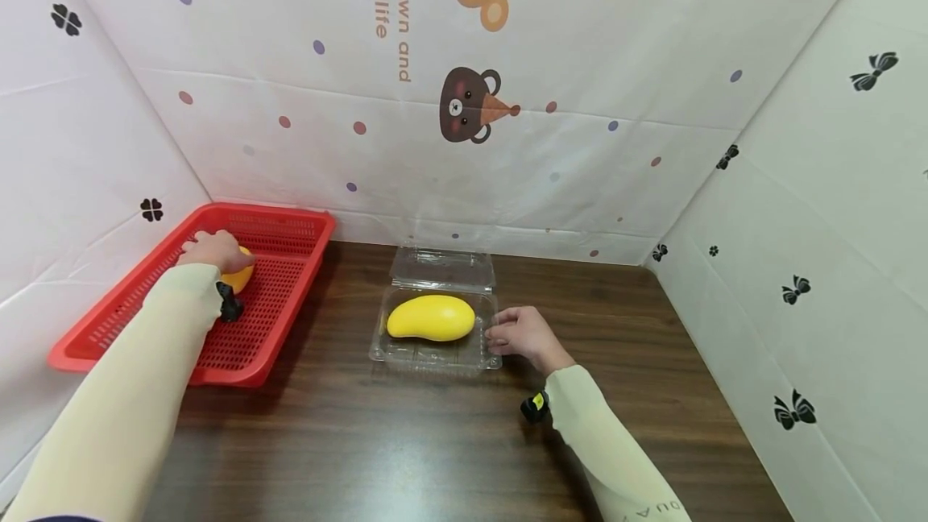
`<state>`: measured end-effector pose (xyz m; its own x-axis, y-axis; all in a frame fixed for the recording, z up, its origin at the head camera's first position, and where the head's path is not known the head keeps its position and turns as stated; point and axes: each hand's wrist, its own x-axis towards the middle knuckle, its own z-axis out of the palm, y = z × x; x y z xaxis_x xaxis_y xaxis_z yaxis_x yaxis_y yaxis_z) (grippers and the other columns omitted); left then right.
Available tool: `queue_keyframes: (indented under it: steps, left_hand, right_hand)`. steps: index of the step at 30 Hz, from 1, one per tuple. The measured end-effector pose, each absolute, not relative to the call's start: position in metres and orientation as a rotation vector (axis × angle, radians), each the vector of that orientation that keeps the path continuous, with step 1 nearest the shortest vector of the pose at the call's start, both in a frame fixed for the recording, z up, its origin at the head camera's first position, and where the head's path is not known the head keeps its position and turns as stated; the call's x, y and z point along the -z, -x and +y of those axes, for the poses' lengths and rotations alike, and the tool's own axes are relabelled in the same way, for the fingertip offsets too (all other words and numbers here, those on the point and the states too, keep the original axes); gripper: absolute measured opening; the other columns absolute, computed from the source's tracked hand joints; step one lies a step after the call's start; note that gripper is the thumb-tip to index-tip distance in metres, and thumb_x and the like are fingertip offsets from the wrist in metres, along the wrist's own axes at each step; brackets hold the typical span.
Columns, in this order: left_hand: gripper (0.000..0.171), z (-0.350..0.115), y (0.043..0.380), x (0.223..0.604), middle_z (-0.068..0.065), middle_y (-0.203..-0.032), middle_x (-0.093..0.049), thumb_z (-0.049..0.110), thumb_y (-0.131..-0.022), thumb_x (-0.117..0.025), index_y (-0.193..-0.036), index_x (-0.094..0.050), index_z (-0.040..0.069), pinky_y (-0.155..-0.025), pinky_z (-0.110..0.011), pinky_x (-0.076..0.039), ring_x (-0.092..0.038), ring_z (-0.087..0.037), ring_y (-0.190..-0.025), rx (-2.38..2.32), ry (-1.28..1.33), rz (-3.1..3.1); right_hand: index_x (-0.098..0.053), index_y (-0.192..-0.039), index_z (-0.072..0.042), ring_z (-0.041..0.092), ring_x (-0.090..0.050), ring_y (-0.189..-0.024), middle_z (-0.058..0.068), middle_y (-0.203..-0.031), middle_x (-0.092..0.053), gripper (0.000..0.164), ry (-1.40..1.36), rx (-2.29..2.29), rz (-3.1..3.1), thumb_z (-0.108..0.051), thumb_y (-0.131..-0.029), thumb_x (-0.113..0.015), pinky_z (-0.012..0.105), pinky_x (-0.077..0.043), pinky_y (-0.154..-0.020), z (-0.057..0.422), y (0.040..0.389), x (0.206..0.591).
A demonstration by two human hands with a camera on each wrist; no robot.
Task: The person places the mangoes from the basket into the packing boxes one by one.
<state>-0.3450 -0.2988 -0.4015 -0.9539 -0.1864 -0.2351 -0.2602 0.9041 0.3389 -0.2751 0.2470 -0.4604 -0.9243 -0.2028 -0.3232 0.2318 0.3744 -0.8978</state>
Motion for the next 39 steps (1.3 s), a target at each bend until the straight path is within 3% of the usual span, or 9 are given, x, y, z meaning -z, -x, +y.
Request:
queue_keyframes:
  steps: [7,17,26,32,39]
  left_hand:
    - [0.072,-0.306,0.345,0.412,-0.047,-0.124,-0.038,0.033,-0.093,-0.062,-0.134,-0.040,-0.022,-0.096,-0.072,-0.043,-0.040,-0.059,-0.109,-0.565,0.383,2.835]
    - [0.062,-0.311,0.344,0.421,-0.034,-0.115,-0.045,0.032,-0.090,-0.068,-0.128,-0.046,-0.013,-0.082,-0.060,-0.053,-0.040,-0.053,-0.105,-0.630,0.395,2.806]
    - [0.035,-0.315,0.344,0.426,-0.019,-0.090,-0.062,0.026,-0.089,-0.070,-0.105,-0.064,-0.004,-0.066,-0.036,-0.048,-0.056,-0.034,-0.083,-0.721,0.291,2.849]
    - [0.030,-0.316,0.344,0.425,-0.016,-0.082,-0.061,0.024,-0.087,-0.069,-0.099,-0.065,-0.004,-0.063,-0.034,-0.046,-0.056,-0.030,-0.078,-0.712,0.246,2.876]
    - [0.035,-0.313,0.340,0.420,-0.018,-0.089,-0.065,0.024,-0.089,-0.073,-0.107,-0.067,-0.005,-0.069,-0.037,-0.049,-0.057,-0.032,-0.083,-0.762,0.258,2.819]
  right_hand:
    - [-0.057,-0.131,0.012,0.026,-0.076,-0.094,0.026,-0.117,-0.072,0.041,-0.023,1.568,2.259,-0.006,-0.096,-0.069,0.043,-0.063,-0.084,0.248,0.276,0.460]
    - [-0.058,-0.131,0.011,0.026,-0.076,-0.095,0.025,-0.116,-0.073,0.041,-0.019,1.558,2.261,-0.007,-0.096,-0.069,0.043,-0.062,-0.084,0.248,0.275,0.458]
    - [-0.058,-0.132,0.011,0.025,-0.075,-0.096,0.026,-0.119,-0.072,0.043,-0.036,1.560,2.249,-0.008,-0.095,-0.070,0.043,-0.062,-0.085,0.247,0.275,0.457]
    - [-0.058,-0.132,0.011,0.025,-0.075,-0.096,0.026,-0.118,-0.072,0.042,-0.037,1.558,2.254,-0.007,-0.095,-0.070,0.042,-0.062,-0.085,0.247,0.274,0.457]
    - [-0.058,-0.131,0.010,0.024,-0.075,-0.095,0.025,-0.117,-0.072,0.042,-0.041,1.560,2.260,-0.007,-0.095,-0.070,0.042,-0.063,-0.084,0.247,0.275,0.459]
